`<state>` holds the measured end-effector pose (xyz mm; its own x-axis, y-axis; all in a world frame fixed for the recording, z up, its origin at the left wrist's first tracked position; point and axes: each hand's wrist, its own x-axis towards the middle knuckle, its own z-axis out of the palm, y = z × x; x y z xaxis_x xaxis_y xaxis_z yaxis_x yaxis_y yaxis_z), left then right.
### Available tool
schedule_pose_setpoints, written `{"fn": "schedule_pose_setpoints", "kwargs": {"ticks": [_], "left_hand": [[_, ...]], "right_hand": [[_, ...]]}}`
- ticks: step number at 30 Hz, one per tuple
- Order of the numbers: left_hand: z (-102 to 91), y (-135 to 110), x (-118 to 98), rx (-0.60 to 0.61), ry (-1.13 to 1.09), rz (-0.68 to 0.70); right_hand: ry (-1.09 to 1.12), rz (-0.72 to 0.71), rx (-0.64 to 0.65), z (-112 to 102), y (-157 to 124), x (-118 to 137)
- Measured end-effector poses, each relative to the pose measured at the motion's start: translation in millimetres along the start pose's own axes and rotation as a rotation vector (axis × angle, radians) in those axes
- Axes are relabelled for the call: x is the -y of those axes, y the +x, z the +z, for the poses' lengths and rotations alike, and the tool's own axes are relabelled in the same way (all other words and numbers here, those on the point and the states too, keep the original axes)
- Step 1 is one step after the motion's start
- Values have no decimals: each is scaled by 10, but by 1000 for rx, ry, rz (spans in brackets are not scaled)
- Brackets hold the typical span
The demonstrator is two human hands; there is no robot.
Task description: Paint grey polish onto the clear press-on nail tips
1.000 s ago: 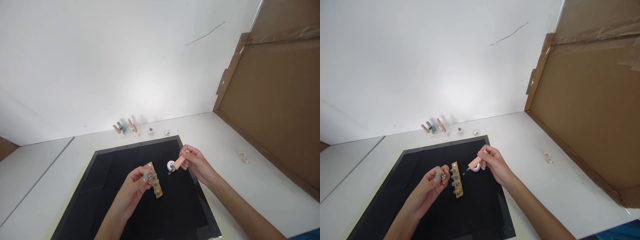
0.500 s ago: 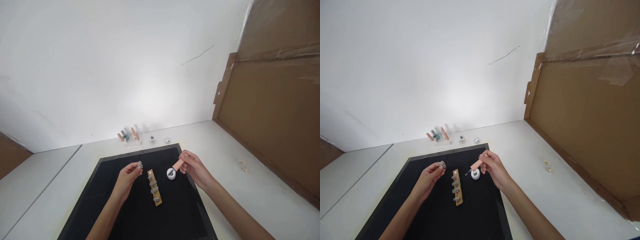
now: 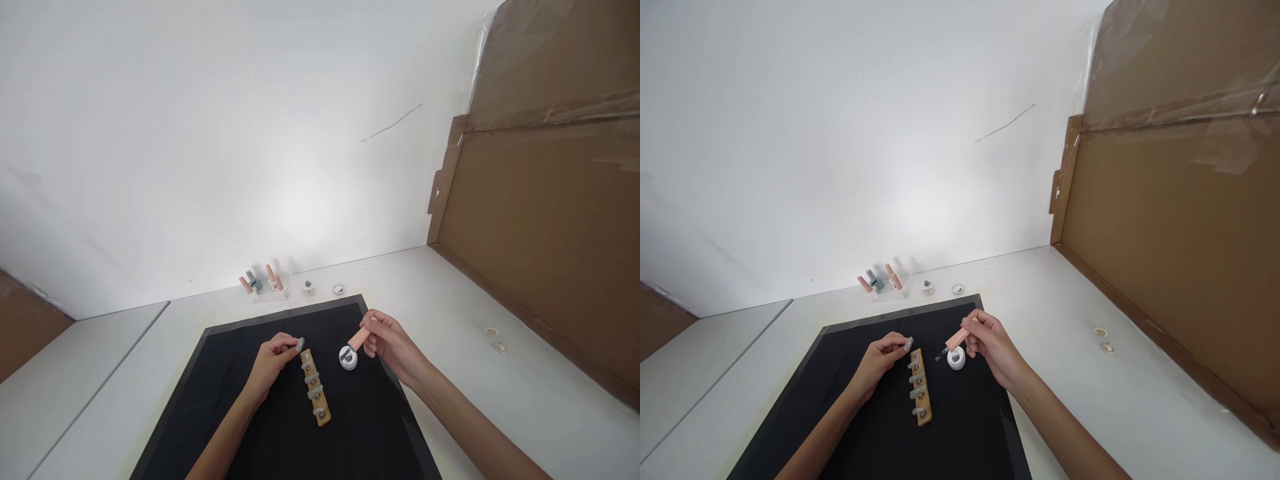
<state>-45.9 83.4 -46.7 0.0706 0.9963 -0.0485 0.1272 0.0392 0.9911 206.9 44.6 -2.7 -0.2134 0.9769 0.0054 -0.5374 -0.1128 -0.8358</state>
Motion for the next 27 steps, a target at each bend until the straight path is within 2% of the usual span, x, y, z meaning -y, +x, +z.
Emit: {"fn": "schedule_pose_setpoints", "kwargs": {"ticks": [14,22,27], "left_hand": [[4,31,-22,92,92,-42],[32,30,19,106,123,-3],[48,53,58,73,136,35]], "right_hand": [[-16,29,16,-52,37,-88],[-20,59,-8,-19,30,-64],[-27,70,-5,-14,34,-56]]}}
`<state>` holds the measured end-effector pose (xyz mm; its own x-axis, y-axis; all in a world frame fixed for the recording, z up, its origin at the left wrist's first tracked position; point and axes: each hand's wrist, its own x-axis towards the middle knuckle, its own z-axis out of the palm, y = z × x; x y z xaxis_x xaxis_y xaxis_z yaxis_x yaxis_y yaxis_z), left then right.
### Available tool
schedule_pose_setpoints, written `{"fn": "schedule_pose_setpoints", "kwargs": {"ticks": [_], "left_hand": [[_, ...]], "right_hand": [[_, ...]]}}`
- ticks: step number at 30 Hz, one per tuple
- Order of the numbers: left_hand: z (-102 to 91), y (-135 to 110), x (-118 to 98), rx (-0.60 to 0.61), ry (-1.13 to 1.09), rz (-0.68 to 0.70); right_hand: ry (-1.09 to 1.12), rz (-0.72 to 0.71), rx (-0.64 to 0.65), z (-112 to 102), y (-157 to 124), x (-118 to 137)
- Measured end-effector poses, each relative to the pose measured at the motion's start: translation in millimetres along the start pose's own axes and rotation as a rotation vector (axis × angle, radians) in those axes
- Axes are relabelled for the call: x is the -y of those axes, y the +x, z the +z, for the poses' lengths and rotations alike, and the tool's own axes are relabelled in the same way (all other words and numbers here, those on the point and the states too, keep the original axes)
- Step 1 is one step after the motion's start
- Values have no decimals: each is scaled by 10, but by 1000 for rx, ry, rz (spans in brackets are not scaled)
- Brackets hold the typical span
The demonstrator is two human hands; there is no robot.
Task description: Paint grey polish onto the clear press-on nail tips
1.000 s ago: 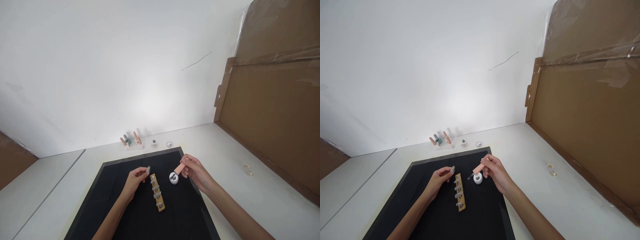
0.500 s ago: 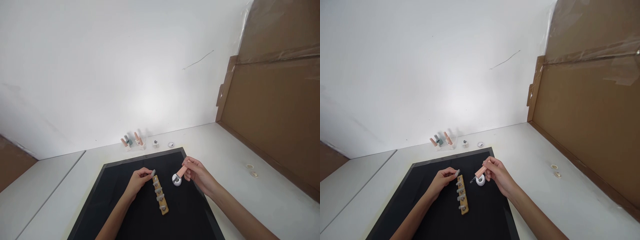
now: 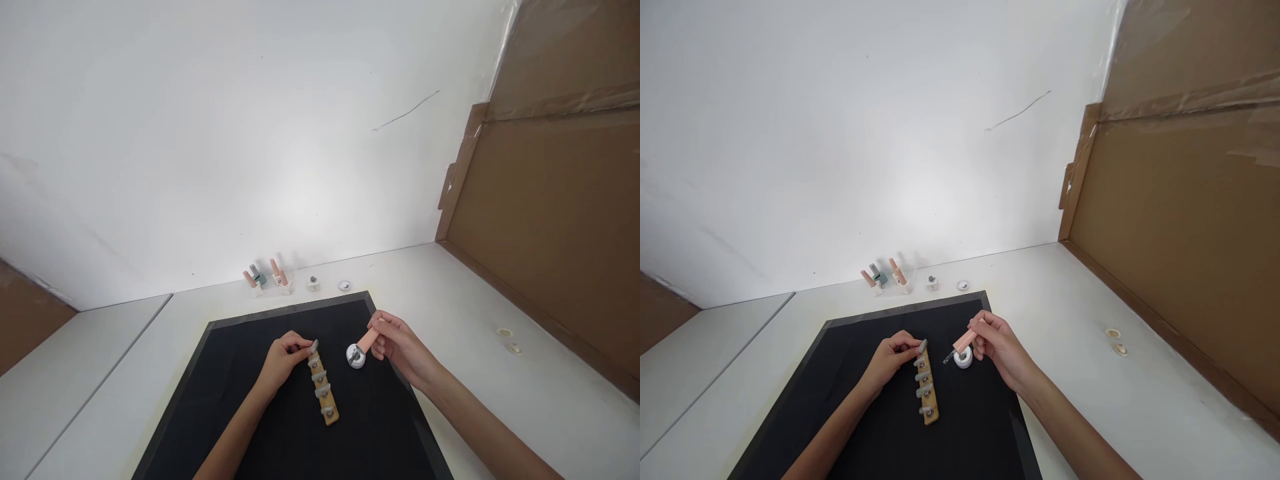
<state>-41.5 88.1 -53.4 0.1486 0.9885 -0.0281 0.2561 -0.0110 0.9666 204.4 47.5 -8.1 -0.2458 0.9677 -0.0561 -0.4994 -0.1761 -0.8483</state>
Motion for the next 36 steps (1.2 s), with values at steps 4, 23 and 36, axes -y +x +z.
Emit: {"fn": "schedule_pose_setpoints", "kwargs": {"ticks": [4,23,36], "left_hand": [[1,1,1,1,13,5],[-57,48,35,111,119,-30],[-74,62,36,129,187,-41]], "right_hand": [[0,-2,-1,-1,1,-2],[1,8,6,-9,3,-8],[-23,5,8,-25,22,-32]]}}
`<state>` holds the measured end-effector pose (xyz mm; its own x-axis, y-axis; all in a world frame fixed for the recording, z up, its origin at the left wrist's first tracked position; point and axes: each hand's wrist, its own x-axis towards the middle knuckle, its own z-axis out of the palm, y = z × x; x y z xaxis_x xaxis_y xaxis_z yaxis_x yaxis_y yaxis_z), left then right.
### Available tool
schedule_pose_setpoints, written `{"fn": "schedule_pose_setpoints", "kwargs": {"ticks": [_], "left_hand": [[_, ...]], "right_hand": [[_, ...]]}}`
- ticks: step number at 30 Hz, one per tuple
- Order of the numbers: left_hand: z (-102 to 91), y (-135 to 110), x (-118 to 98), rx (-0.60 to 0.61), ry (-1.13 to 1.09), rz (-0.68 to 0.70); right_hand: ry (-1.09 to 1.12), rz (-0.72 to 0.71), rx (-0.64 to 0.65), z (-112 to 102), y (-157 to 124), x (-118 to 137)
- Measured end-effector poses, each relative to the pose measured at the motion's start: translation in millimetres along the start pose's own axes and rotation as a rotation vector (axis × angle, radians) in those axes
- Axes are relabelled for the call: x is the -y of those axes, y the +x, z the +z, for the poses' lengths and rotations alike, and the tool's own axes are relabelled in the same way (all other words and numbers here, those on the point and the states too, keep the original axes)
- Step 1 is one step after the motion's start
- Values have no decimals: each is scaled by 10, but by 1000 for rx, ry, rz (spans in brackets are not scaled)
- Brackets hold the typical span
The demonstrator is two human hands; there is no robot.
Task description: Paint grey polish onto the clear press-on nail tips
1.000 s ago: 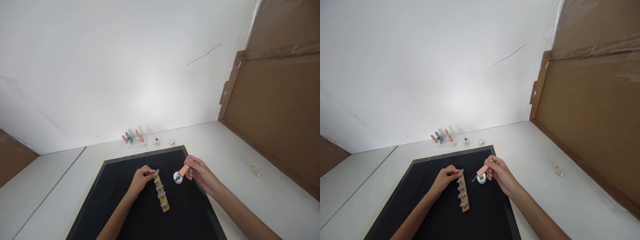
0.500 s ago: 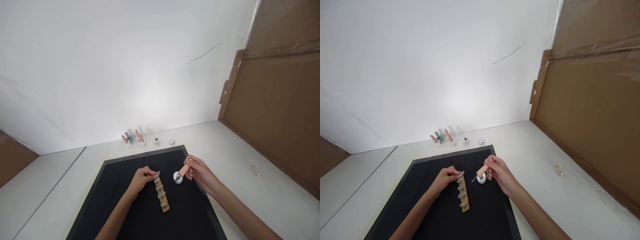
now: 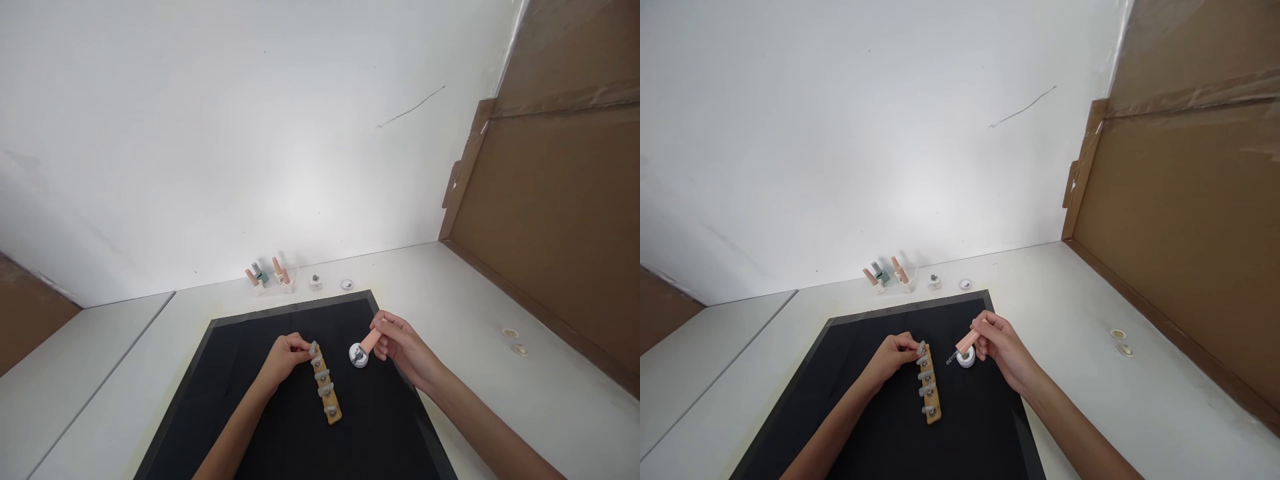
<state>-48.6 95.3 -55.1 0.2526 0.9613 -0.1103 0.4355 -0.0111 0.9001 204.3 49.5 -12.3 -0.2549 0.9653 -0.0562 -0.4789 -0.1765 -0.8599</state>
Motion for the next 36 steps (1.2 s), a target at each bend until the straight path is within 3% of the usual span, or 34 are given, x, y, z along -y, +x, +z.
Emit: {"fn": "schedule_pose_setpoints", "kwargs": {"ticks": [12,21,36], "left_hand": [[-33,-17,8,22,58,-7],[30,-48,49,-73,95,54],[-17,-44,45,37,99,60]], "right_hand": [[4,-7,3,-5,-12,-6],[11,-6,-3,6,-23,19],[-2,-11,-22,10,-23,40]]}}
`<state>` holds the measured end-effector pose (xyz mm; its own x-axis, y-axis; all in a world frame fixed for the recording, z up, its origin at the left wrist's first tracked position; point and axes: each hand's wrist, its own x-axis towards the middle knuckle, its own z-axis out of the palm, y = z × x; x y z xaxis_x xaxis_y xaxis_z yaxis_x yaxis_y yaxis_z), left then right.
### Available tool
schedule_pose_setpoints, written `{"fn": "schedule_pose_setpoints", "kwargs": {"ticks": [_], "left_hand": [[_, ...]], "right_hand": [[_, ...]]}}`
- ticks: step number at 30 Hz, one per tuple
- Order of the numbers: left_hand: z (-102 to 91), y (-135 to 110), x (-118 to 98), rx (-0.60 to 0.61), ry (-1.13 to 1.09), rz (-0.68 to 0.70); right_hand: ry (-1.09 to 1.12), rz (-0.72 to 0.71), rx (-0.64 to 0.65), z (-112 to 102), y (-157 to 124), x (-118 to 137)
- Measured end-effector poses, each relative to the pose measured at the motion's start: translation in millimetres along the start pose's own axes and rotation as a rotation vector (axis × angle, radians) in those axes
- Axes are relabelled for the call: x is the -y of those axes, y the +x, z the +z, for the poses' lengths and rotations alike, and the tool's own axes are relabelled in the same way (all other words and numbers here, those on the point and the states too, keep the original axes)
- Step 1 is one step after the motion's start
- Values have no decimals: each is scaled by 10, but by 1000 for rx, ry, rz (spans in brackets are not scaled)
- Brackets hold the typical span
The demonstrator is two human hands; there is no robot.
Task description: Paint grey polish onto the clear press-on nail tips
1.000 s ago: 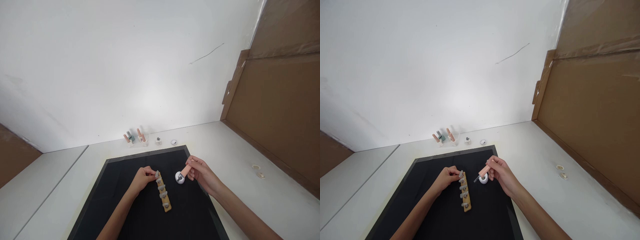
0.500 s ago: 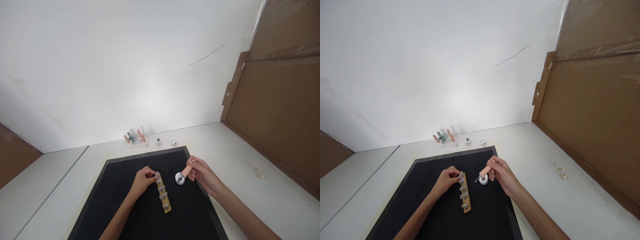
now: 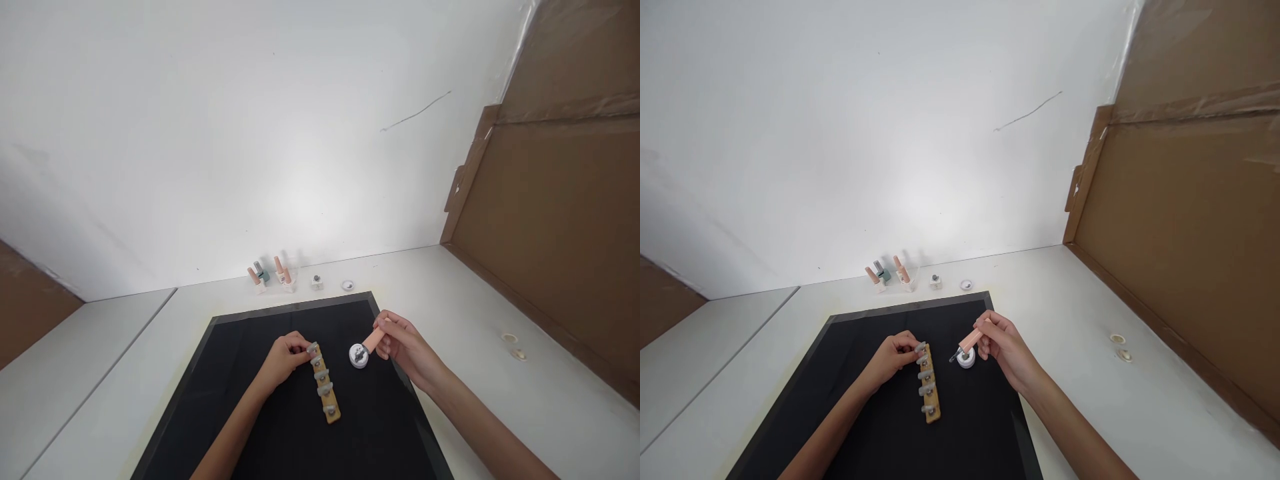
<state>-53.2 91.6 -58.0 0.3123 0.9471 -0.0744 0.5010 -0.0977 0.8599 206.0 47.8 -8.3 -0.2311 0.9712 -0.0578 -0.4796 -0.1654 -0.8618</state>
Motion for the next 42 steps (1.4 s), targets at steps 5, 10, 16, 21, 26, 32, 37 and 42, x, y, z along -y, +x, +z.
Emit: {"fn": "schedule_pose_setpoints", "kwargs": {"ticks": [5,10,16,21,26,32,37,42], "left_hand": [[-15,-7,-17,12,1,2],[-79,-50,-61,77,-27,-14],[-133,-66,-77,224,-87,24],[-105,-80,-42,185,-87,28],[-70,-226,-137,167,-113,6],[22,-448,-280,98,-173,20],[182,-717,-509,-14,-211,48],[437,-996,-786,-63,-212,83]], "right_hand": [[14,-43,-22,14,-18,33],[11,-91,-35,9,-37,109],[31,-153,-74,20,-114,215],[-53,-160,-135,6,-318,199],[-159,-165,-288,-112,-636,116],[-380,-114,-358,-445,-1015,-123],[-609,-130,-329,-534,-1256,-273],[-878,-243,-273,-429,-1481,-311]]}}
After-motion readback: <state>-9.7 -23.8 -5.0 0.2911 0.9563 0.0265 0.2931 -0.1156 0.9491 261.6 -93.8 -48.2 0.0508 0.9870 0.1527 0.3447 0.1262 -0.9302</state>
